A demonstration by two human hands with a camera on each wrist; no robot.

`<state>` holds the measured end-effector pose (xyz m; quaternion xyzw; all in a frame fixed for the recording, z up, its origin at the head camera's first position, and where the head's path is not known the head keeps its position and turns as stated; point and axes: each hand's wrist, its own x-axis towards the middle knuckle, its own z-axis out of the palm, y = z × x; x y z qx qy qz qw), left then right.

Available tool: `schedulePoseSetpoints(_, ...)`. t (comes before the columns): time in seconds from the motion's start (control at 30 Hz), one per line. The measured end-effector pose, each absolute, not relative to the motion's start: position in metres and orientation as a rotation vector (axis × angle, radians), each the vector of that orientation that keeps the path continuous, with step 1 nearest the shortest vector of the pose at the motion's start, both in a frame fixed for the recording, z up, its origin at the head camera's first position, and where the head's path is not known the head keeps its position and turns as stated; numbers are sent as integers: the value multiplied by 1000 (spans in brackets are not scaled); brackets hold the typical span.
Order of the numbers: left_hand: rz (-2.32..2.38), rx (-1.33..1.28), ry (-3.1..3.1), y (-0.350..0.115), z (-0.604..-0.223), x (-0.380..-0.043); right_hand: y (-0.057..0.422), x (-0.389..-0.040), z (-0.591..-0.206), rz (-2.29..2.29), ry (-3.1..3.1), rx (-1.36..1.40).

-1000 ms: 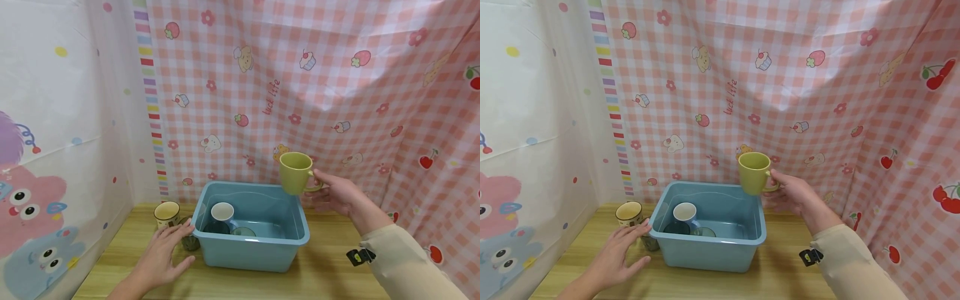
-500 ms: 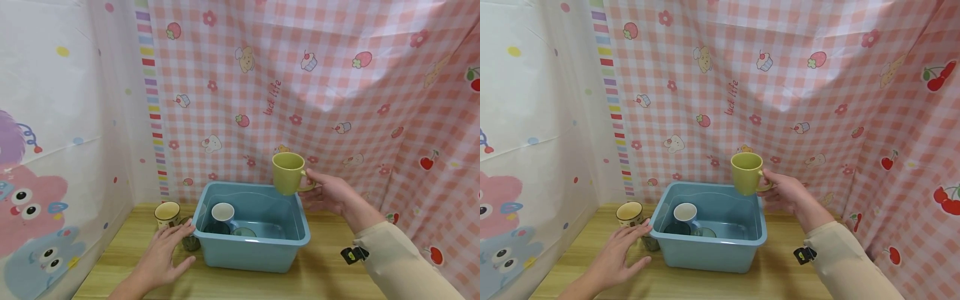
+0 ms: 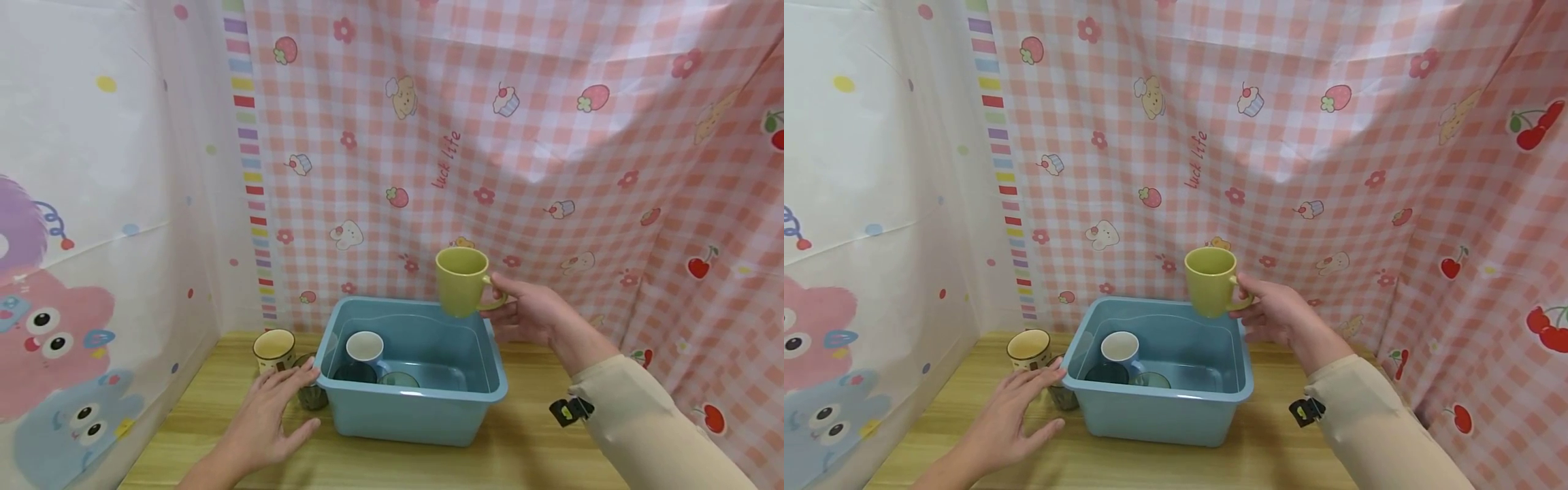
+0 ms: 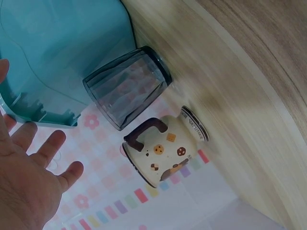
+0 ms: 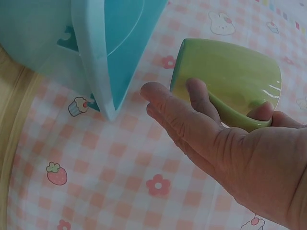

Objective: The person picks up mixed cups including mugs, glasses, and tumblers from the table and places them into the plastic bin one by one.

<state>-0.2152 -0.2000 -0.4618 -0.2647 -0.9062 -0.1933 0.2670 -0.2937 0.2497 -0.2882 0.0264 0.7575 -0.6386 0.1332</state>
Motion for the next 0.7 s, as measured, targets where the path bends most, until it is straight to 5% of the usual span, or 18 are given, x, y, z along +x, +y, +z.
schedulePoseSetpoints(0.7,-532,-704,-2465,-201,-463,-216,234,-299,-284,-1843,2126,59)
